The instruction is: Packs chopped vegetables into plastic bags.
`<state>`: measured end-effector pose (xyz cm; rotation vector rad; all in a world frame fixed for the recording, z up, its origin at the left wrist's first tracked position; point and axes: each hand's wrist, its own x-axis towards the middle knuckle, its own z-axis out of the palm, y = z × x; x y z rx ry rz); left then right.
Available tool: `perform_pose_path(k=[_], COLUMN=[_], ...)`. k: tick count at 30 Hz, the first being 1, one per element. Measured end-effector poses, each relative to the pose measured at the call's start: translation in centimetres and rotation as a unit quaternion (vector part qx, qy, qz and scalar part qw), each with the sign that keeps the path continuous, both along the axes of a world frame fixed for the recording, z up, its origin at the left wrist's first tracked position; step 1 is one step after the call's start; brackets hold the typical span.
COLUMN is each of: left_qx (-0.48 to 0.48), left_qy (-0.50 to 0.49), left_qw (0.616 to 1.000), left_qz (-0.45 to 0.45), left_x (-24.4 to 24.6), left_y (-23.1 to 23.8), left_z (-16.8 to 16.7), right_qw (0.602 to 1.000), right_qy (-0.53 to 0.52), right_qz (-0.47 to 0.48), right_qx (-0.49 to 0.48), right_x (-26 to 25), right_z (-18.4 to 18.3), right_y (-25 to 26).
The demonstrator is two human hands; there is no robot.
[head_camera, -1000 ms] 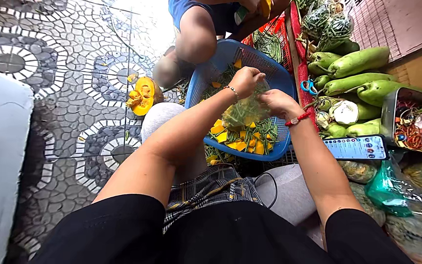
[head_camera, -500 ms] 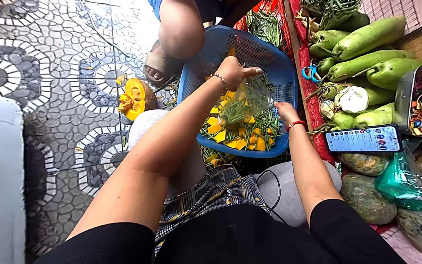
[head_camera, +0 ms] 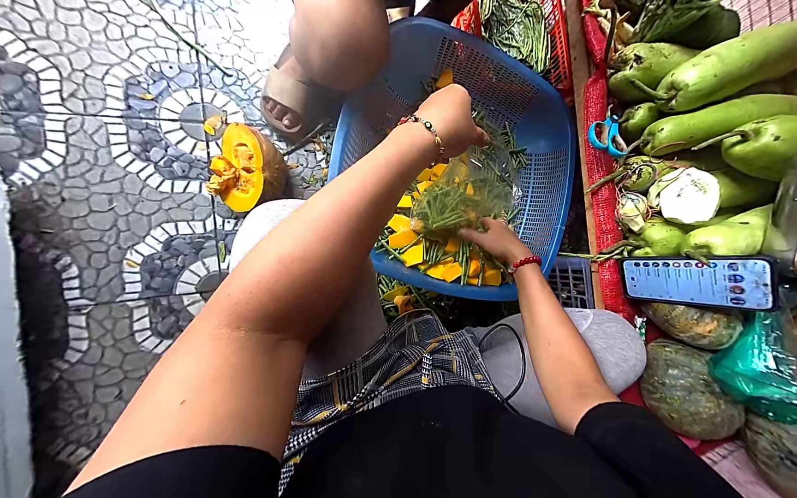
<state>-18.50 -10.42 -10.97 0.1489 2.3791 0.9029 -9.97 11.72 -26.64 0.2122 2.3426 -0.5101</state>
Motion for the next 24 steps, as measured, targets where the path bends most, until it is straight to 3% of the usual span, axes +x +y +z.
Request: perform_pose_path(k=[3,9,14,24], left_qx=[0.005,-0.005,0.0,0.0], left_qy=[-0.002,0.002,0.006,0.025], left_qw=[1.0,1.0,1.0,1.0], left_qz=[0.001,0.002,0.004,-0.018], left_x=[0.1,0.2,0.2,0.8], left_y=[0.1,-0.3,-0.4,1.0], left_z=[-0.1,-0.4,-0.4,-0.3], right_qw=[0.998,0.998,0.997,1.0], right_qy=[-0.027,-0.034,-0.064,-0.003], right_qz=[0.014,-0.057,-0.045,-0.006], right_qx=[0.049,0.005,0.024,-0.016], right_x=[0.9,-2.2,-1.8,-1.1], right_z=[-0.2,-4.0,-2.8,-4.1], right_y=[-0.3,2.3,1.0,1.4])
